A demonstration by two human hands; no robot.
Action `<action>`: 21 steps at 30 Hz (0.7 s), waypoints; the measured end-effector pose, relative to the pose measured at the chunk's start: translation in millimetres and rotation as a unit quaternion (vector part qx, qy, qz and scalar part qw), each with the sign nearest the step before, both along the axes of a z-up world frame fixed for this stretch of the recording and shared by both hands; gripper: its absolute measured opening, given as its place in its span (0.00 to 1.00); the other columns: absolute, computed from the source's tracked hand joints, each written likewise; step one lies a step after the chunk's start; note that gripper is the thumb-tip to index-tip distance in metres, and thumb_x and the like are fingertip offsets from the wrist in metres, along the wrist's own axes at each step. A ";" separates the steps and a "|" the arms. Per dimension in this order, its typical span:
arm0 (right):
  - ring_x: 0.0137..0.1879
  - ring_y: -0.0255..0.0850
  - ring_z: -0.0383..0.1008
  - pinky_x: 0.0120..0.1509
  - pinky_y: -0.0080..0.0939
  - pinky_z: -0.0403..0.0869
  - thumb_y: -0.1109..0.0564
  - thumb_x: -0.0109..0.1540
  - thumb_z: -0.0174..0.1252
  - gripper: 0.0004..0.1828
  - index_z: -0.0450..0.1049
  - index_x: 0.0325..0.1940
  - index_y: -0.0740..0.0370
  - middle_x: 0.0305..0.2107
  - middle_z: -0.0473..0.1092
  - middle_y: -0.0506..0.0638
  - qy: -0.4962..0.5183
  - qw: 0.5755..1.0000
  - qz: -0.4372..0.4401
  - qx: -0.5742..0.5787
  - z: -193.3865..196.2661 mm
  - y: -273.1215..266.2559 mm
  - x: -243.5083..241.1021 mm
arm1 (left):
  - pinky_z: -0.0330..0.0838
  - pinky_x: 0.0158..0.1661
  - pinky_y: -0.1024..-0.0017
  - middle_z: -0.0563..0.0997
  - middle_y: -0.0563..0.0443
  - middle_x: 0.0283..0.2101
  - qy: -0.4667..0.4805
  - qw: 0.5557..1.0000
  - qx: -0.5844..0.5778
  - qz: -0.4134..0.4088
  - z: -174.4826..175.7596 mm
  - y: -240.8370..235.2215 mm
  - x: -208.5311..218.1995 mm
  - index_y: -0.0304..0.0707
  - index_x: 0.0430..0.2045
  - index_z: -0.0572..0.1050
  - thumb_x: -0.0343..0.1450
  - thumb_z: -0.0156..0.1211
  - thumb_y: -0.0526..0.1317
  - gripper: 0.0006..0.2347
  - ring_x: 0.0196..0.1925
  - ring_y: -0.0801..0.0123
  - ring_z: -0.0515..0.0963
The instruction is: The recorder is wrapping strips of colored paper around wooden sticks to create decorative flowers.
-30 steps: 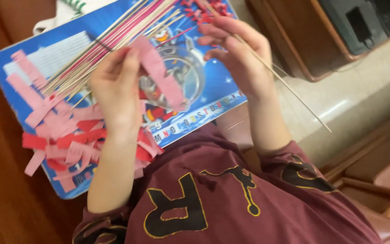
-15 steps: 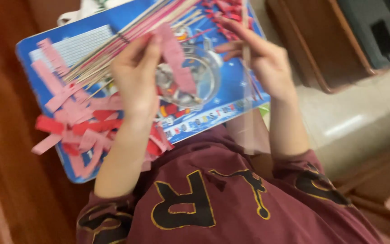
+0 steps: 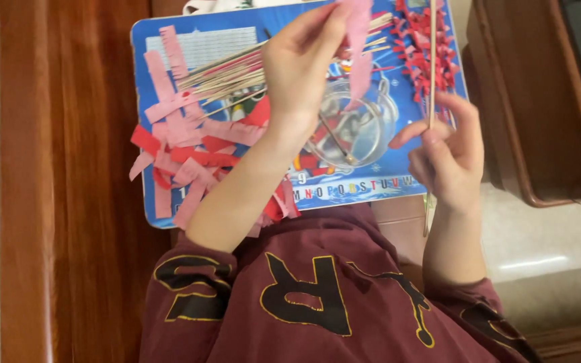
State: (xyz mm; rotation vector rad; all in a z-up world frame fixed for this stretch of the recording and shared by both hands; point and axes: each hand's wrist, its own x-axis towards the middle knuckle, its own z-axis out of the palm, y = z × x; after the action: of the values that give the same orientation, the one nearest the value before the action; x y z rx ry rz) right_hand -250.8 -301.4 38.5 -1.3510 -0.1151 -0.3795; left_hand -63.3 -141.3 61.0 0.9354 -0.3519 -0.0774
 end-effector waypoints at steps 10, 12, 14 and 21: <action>0.18 0.26 0.55 0.23 0.26 0.54 0.63 0.76 0.43 0.22 0.53 0.76 0.62 0.39 0.73 0.65 0.010 0.998 0.006 -0.055 -10.6 31.0 3.5 | 0.77 0.41 0.74 0.86 0.47 0.39 0.011 0.998 -0.055 -0.036 3.4 -8.1 -15.1 0.24 0.49 0.80 0.77 0.65 0.37 0.12 0.39 0.73 0.81; 0.19 0.26 0.55 0.23 0.26 0.54 0.63 0.76 0.43 0.23 0.53 0.76 0.62 0.38 0.73 0.64 0.018 0.998 0.001 -0.056 -8.3 33.1 3.4 | 0.81 0.49 0.69 0.85 0.44 0.45 0.031 0.992 -0.098 -0.068 3.2 -7.3 -18.9 0.26 0.55 0.78 0.77 0.65 0.37 0.14 0.42 0.67 0.84; 0.19 0.26 0.55 0.23 0.26 0.54 0.63 0.76 0.43 0.23 0.53 0.76 0.62 0.38 0.73 0.63 0.024 0.998 0.001 -0.055 -8.8 33.4 2.8 | 0.81 0.52 0.66 0.85 0.42 0.46 0.040 0.985 -0.139 -0.098 2.0 -6.9 -22.1 0.25 0.54 0.78 0.78 0.64 0.37 0.13 0.46 0.65 0.84; 0.20 0.26 0.55 0.25 0.27 0.56 0.64 0.76 0.44 0.23 0.54 0.76 0.63 0.36 0.73 0.61 0.017 0.996 -0.001 -0.085 -10.6 29.1 2.9 | 0.79 0.58 0.62 0.83 0.41 0.49 0.044 0.970 -0.193 -0.142 -1.5 -9.4 -28.6 0.24 0.54 0.76 0.81 0.62 0.36 0.11 0.48 0.65 0.84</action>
State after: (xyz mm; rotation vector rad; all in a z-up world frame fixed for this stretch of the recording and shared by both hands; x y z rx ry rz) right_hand -247.9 -272.4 27.9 -1.5250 -0.1209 -0.3538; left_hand -91.9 -150.7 59.5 0.4895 -0.4003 -0.3013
